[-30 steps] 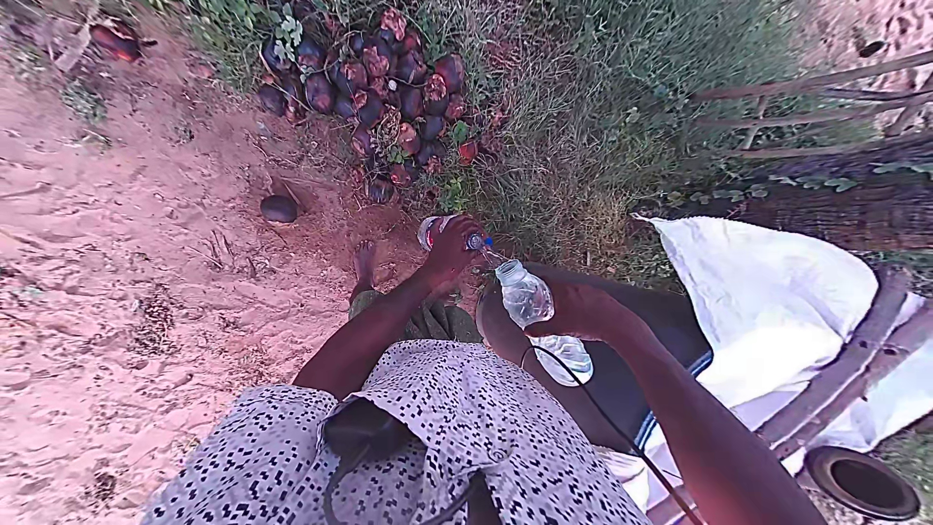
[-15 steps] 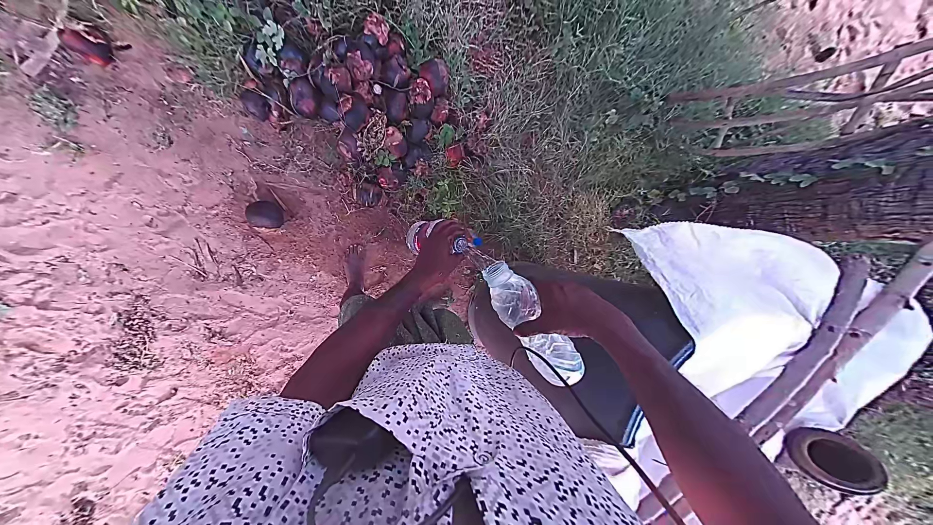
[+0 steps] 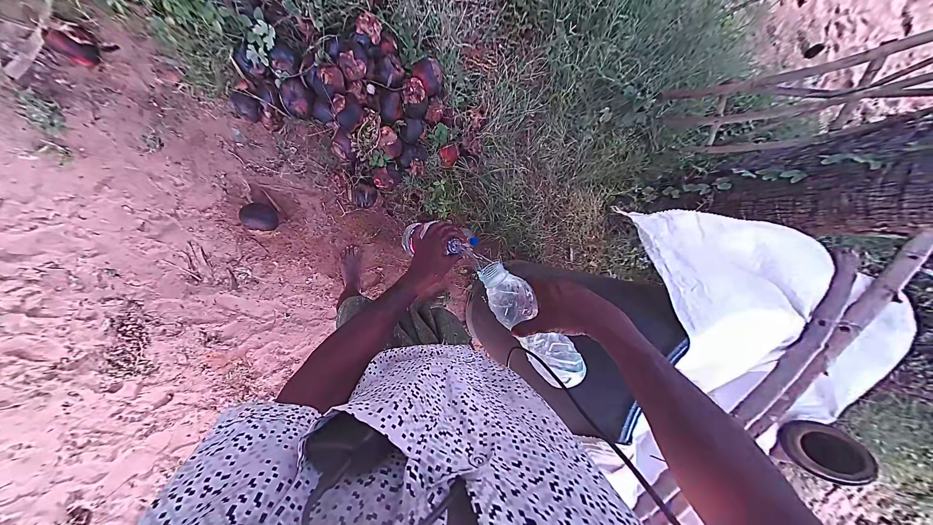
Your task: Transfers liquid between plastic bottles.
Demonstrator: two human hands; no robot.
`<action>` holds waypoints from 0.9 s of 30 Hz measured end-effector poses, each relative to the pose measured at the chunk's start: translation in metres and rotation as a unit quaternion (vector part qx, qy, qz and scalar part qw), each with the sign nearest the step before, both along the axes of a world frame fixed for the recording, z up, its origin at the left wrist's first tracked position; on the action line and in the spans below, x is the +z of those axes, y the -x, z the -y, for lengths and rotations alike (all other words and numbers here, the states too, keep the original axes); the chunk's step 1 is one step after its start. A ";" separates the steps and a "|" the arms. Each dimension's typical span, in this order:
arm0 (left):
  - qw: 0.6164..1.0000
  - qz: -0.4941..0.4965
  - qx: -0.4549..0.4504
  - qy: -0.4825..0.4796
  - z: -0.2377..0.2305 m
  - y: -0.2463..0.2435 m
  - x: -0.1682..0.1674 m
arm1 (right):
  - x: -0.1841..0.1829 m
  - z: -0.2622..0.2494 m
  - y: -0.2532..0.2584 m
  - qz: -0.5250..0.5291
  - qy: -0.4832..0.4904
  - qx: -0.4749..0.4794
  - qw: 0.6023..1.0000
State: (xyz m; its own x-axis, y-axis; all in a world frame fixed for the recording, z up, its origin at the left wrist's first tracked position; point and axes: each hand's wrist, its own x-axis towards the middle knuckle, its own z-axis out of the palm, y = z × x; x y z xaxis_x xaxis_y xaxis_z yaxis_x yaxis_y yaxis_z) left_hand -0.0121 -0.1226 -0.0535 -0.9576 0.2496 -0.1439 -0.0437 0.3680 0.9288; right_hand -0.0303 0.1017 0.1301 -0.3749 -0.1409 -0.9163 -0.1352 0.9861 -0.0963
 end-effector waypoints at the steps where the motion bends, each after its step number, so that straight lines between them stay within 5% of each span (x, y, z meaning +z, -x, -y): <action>1: 1.000 -0.001 -0.001 0.002 -0.001 0.001 -0.003 | 0.000 0.000 0.000 0.001 -0.002 0.001 1.000; 5: 1.000 -0.002 -0.001 0.008 -0.007 0.014 -0.034 | -0.001 0.002 0.002 0.007 -0.015 0.007 1.000; 27: 1.000 0.000 0.000 0.012 -0.006 0.016 -0.038 | -0.004 0.005 0.007 0.040 -0.018 0.003 0.999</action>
State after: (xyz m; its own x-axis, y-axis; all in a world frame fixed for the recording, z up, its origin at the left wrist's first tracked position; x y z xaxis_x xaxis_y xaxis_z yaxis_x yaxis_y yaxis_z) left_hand -0.0276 -0.1164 -0.0915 -0.9578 0.2456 -0.1490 -0.0431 0.3898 0.9199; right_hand -0.0371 0.0963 0.1264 -0.2999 -0.1091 -0.9477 -0.1349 0.9883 -0.0710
